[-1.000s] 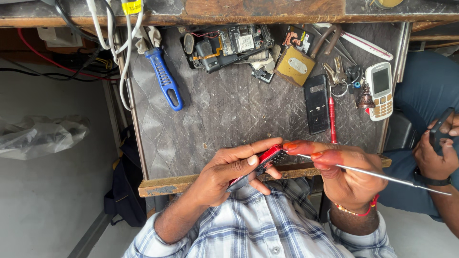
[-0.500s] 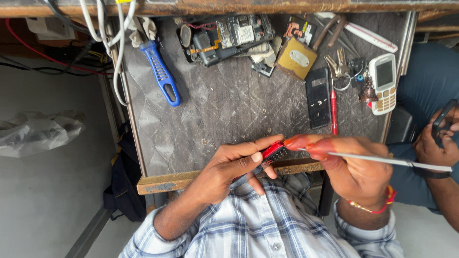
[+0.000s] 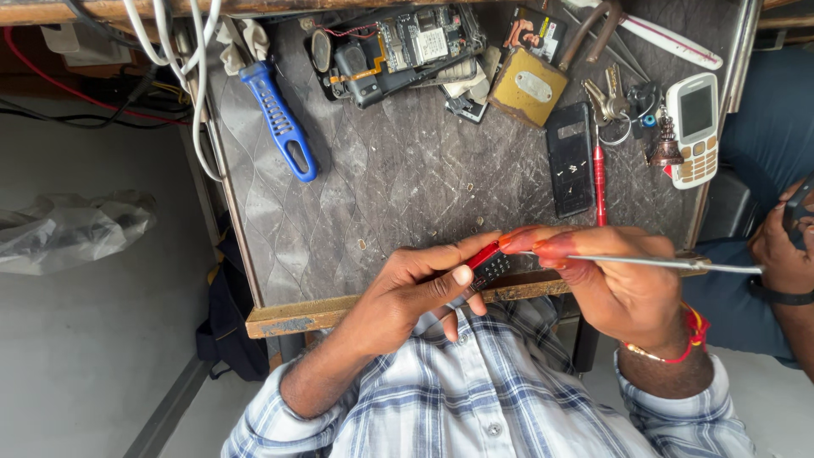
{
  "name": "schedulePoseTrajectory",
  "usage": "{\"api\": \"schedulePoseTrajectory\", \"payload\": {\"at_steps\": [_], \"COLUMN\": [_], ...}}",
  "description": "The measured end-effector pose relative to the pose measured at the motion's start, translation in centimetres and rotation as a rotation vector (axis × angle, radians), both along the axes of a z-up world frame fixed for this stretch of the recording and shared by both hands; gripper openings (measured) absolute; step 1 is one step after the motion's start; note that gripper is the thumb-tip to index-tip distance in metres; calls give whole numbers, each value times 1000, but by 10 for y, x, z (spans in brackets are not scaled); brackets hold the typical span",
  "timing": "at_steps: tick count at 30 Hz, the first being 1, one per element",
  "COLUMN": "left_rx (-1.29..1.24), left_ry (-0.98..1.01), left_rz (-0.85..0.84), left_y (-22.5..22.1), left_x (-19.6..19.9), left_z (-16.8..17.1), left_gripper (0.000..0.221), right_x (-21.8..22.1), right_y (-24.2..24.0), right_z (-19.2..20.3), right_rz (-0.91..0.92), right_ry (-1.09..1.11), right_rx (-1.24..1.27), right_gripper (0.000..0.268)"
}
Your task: The person disassembles and reassembles a red mobile phone on a workbench. They use a screwdriver to remove screws and a thin metal tool to pry the casing apart, manipulating the internal components and keypad before reattaching the housing.
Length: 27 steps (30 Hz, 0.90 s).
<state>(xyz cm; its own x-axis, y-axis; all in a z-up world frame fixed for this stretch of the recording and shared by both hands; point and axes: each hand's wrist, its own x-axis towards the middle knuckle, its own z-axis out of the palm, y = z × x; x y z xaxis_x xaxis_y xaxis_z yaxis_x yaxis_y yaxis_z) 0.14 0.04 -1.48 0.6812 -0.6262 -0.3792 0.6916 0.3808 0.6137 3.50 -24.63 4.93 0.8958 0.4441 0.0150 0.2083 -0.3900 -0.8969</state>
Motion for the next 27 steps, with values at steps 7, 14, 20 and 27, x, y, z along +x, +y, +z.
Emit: {"api": "schedulePoseTrajectory", "payload": {"at_steps": [7, 14, 20, 27], "left_rx": [-107, -271, -289, -222], "left_ry": [36, -9, 21, -17], "left_rz": [65, 205, 263, 221], "left_y": [1, 4, 1, 2], "left_x": [6, 4, -9, -5], "left_z": [5, 6, -4, -4], "left_gripper": [54, 65, 67, 63], "right_x": [-8, -27, -13, -8], "right_y": [8, -2, 3, -5], "right_z": [-19, -31, -14, 4], "right_rz": [189, -107, -83, -53], "right_ry": [-504, -292, -232, -106], "right_rx": [-33, 181, 315, 370], "right_gripper": [23, 16, 15, 18]}}
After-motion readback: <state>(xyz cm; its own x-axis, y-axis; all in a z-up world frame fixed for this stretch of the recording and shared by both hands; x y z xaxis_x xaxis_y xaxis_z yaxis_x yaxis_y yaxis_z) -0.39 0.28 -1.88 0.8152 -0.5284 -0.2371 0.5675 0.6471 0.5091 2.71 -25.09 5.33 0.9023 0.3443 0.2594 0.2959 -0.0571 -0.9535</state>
